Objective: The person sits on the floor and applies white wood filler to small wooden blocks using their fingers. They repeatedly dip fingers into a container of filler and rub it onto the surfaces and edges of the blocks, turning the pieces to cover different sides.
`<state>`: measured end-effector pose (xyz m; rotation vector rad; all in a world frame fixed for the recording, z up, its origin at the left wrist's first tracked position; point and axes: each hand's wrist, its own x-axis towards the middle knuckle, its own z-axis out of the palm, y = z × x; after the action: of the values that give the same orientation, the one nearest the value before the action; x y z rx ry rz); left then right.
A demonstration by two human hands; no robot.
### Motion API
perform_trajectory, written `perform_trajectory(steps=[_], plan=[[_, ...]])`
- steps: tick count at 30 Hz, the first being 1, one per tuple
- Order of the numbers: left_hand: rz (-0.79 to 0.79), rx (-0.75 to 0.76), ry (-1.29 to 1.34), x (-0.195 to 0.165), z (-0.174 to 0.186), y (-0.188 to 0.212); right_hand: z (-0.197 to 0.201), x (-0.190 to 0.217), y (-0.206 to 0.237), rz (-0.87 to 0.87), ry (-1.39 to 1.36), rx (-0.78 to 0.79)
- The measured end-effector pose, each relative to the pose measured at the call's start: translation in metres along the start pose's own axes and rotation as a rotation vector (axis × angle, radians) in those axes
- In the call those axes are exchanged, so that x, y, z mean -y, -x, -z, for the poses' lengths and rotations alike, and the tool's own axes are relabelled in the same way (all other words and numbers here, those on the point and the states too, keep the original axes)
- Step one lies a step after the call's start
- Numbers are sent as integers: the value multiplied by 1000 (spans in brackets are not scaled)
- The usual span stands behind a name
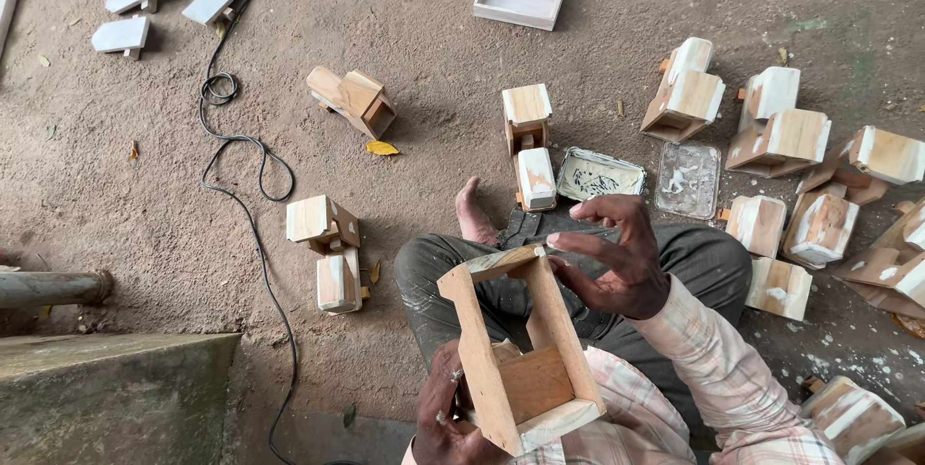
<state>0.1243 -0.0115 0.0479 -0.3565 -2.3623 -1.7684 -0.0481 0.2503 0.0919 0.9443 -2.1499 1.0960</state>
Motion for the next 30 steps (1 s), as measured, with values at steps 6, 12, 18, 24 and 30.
perform_trajectory(steps=[6, 12, 18, 24, 30], plan=[[-86, -49, 27, -2, -3, -3, 1, 7, -5, 103, 99, -41], [11, 14, -74, -5, -1, 0, 1, 5, 4, 144, 197, -103], [-5, 9, -22, -2, -3, 0, 3, -6, 15, 214, 220, -145], [-127, 31, 4, -7, -1, -7, 2, -5, 13, 161, 146, -88], [-131, 15, 47, -13, -1, -9, 3, -2, 10, 167, 277, -76]])
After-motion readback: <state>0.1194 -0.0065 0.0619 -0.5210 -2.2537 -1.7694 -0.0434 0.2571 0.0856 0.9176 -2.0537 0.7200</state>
